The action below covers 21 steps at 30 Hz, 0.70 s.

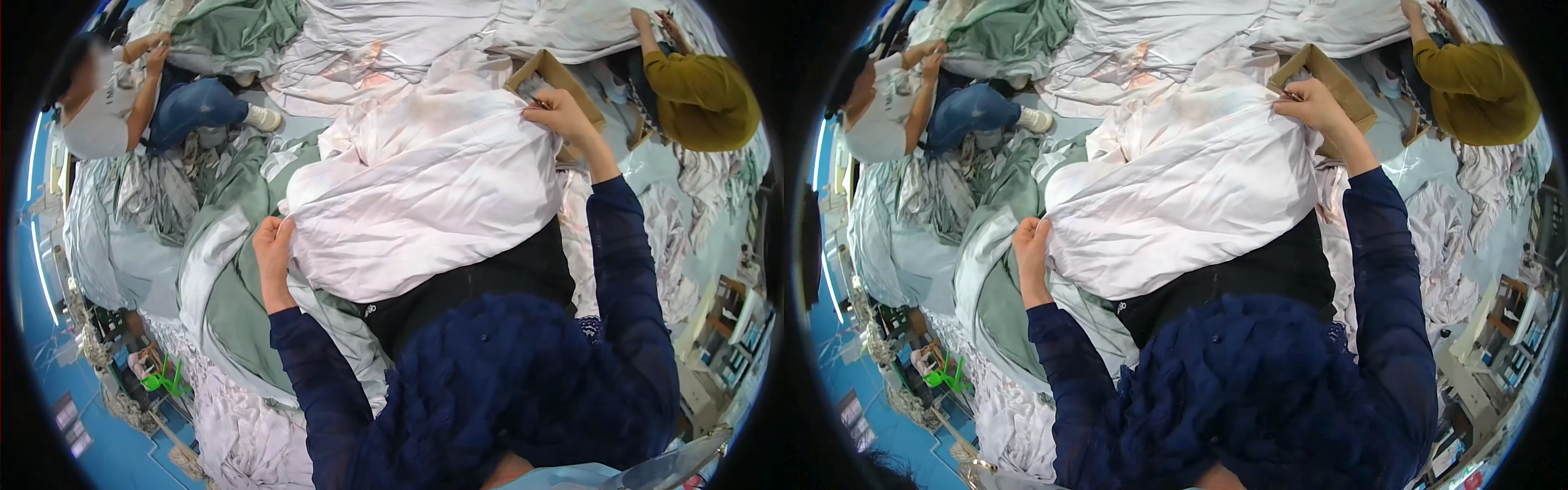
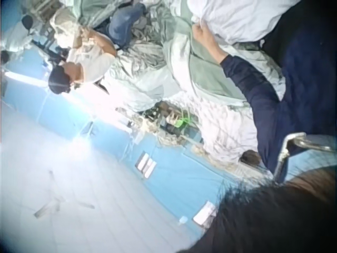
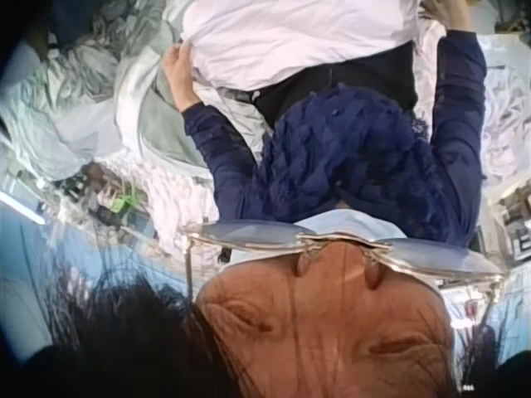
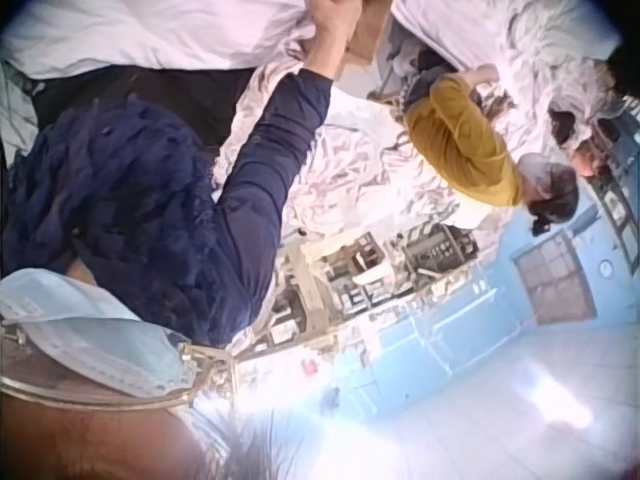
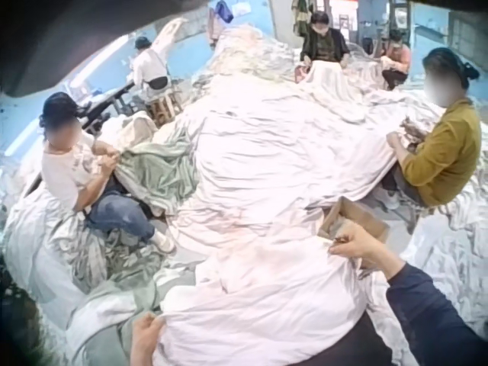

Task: Trim loose threads and inspect pillowcases in a manufacturing setting.

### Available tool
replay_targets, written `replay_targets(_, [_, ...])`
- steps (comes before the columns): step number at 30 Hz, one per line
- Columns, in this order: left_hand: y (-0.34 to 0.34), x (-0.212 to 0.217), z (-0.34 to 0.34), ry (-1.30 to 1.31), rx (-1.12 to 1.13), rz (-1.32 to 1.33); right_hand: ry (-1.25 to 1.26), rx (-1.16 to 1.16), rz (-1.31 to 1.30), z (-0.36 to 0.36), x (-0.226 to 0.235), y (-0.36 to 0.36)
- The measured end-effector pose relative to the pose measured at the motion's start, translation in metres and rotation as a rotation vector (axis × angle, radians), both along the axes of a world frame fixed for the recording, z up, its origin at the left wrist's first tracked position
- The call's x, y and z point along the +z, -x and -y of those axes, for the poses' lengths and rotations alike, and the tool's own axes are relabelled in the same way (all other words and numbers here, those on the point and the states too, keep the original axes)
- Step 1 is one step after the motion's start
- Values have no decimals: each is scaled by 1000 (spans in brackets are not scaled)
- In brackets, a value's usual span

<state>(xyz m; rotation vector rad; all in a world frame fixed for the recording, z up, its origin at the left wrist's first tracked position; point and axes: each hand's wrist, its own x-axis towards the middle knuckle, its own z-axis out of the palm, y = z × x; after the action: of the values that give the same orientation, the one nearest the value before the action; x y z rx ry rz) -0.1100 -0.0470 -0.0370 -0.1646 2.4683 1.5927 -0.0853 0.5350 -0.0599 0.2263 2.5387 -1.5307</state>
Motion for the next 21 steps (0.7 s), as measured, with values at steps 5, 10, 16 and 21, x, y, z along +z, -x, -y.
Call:
replay_targets(5, [10,-10,-5,100,2,-42,151,-15,6,-8,-8,3])
replay_targets(10, [13,-19,-3,69,24,-2,170,-7,-15,-13,-11,5])
replay_targets(16, [11,-18,-9,-35,64,-5,96,-46,-88,-25,-25,5])
replay_targets(21, [4,-28,7,-31,104,-4,378,-112,-11,-38,-59,-6])
